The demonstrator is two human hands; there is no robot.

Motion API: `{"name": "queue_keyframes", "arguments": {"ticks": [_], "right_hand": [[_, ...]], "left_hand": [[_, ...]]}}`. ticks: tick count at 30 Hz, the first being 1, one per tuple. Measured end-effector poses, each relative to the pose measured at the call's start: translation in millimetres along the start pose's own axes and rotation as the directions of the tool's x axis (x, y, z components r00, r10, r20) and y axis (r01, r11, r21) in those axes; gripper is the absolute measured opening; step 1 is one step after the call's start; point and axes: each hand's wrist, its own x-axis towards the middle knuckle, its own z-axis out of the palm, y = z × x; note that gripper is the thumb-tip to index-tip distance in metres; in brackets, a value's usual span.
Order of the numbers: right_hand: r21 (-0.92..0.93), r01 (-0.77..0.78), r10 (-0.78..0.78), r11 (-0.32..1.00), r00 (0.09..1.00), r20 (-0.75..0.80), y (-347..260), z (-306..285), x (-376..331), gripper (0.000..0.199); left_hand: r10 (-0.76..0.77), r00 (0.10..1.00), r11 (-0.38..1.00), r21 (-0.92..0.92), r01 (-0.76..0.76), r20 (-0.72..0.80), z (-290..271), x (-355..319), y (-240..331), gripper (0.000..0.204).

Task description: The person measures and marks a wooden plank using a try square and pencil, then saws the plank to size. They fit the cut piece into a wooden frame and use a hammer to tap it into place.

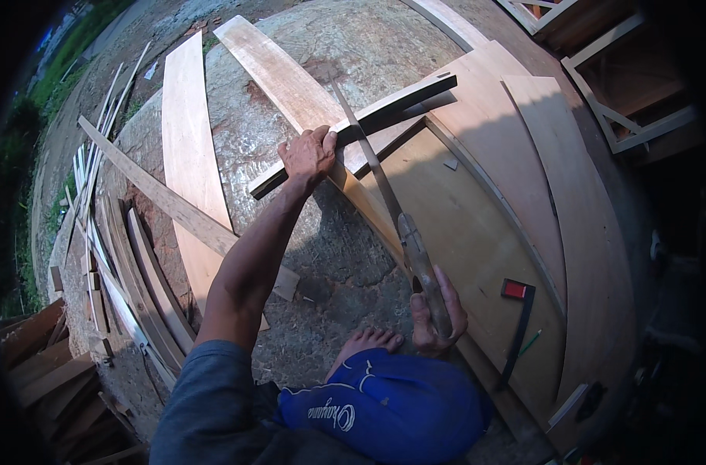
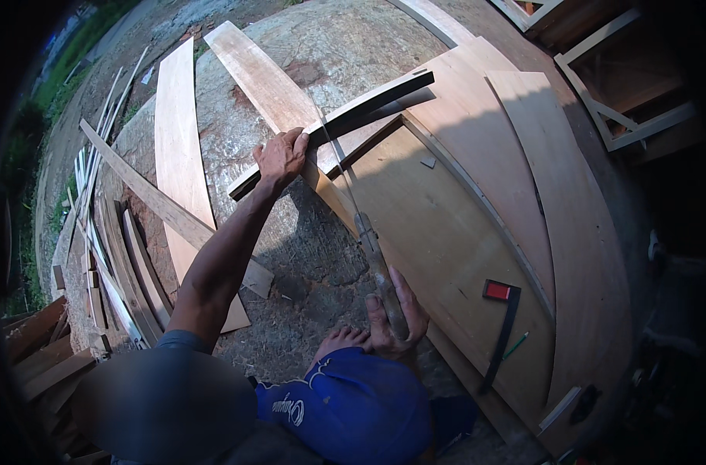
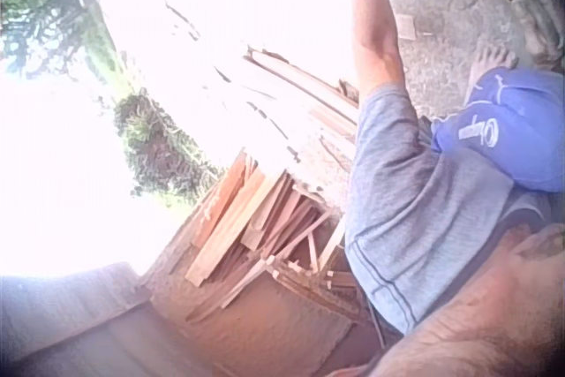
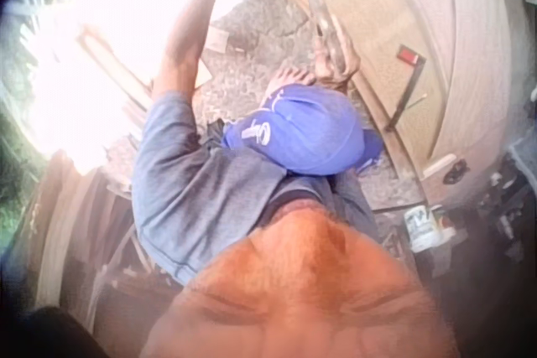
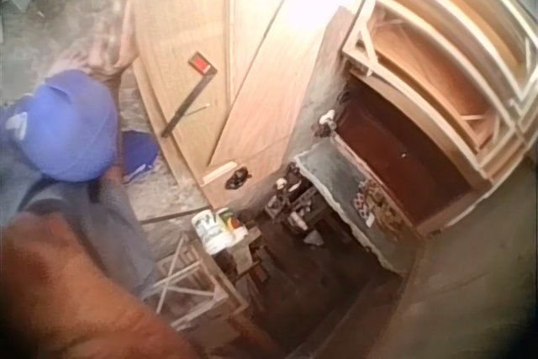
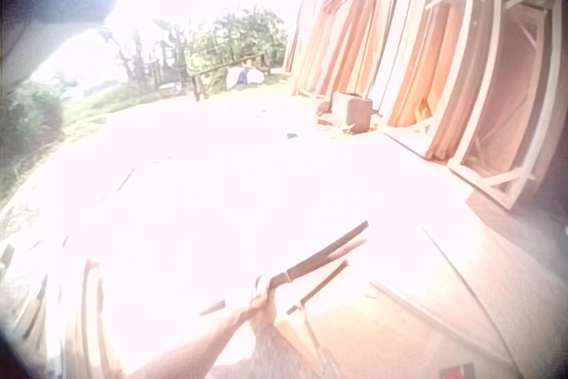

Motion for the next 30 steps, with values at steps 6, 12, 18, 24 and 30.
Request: {"name": "queue_keyframes", "arguments": {"ticks": [6, 12, 18, 24, 30], "right_hand": [[0.031, -0.003, 0.003, 1.000, 1.000, -0.013, -2, -8, 1, 0.057], [-0.005, 0.030, -0.031, 1.000, 0.999, -0.026, -5, -6, 7, 0.054], [0.013, 0.007, -0.007, 1.000, 1.000, -0.020, 0, -6, 0, 0.053], [-0.001, -0.015, 0.015, 1.000, 1.000, -0.021, 2, -12, -5, 0.054], [0.040, 0.023, -0.022, 0.999, 1.000, -0.010, 6, -9, -11, 0.054]], "left_hand": [[0.258, 0.952, 0.966, 0.076, -0.249, -0.163, 8, 12, 6, 0.039], [0.161, 0.982, 0.987, 0.003, -0.161, -0.095, 20, 23, 33, 0.038], [0.084, 0.989, 0.994, -0.057, -0.091, -0.120, 33, 20, 55, 0.039], [-0.030, 0.997, 0.989, -0.147, 0.019, -0.069, 34, 33, 59, 0.039], [-0.098, 0.995, 0.990, -0.108, 0.094, -0.033, 28, 38, 49, 0.038]]}}
